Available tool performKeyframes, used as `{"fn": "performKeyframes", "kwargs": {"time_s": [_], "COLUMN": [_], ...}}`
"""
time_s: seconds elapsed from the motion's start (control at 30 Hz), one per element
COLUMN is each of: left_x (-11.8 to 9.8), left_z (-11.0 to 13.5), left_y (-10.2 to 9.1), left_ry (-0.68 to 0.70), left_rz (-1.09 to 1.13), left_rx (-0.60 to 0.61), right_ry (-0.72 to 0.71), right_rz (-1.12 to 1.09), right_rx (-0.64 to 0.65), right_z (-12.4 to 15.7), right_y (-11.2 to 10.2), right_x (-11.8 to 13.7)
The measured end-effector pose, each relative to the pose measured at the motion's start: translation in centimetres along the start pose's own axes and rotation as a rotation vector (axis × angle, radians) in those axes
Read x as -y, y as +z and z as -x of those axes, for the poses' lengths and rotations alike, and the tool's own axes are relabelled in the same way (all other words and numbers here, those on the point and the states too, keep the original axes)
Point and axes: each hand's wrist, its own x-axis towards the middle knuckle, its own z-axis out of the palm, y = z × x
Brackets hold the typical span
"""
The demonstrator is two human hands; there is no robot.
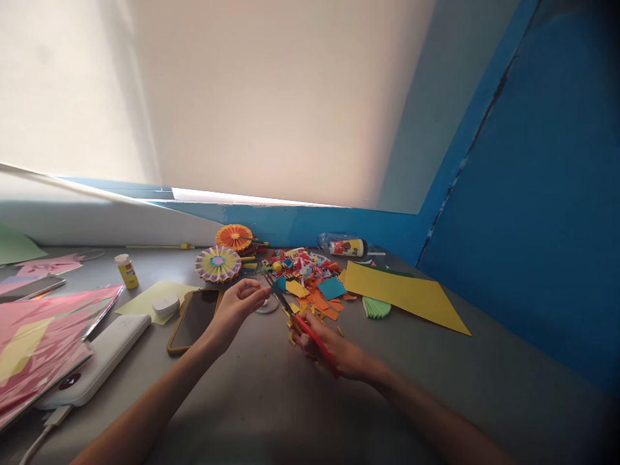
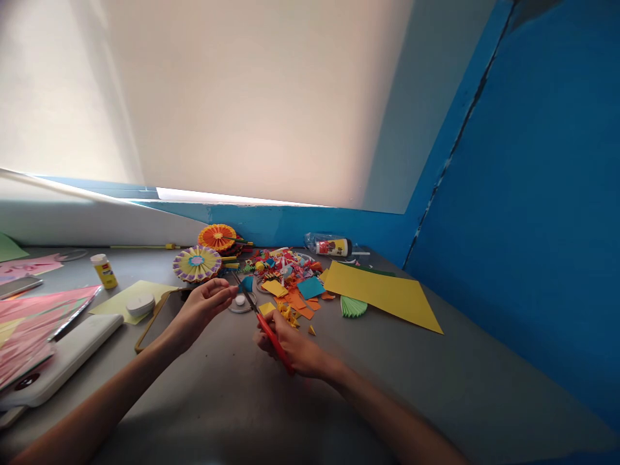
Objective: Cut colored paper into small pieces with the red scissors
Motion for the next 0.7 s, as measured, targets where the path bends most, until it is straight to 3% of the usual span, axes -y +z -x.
{"fn": "performKeyframes", "kwargs": {"time_s": [0.27,0.53,0.7], "left_x": [-0.3,-1.1,-1.6], "left_z": [-0.1,0.0,0.2], "left_y": [-0.2,-0.6,-0.6], "left_ry": [0.013,0.023,0.035], "left_rz": [0.03,-0.2,-0.232], "left_rx": [0.037,0.001,-0.015], "right_ry": [0.016,0.041,0.052], "right_rz": [0.05,0.07,0.088], "right_rx": [-0.015,0.025,0.028], "right_z": [0.2,0.5,0.5], "right_y": [-0.4,-1.2,-1.2], "right_x": [0.1,0.5,0.6]}}
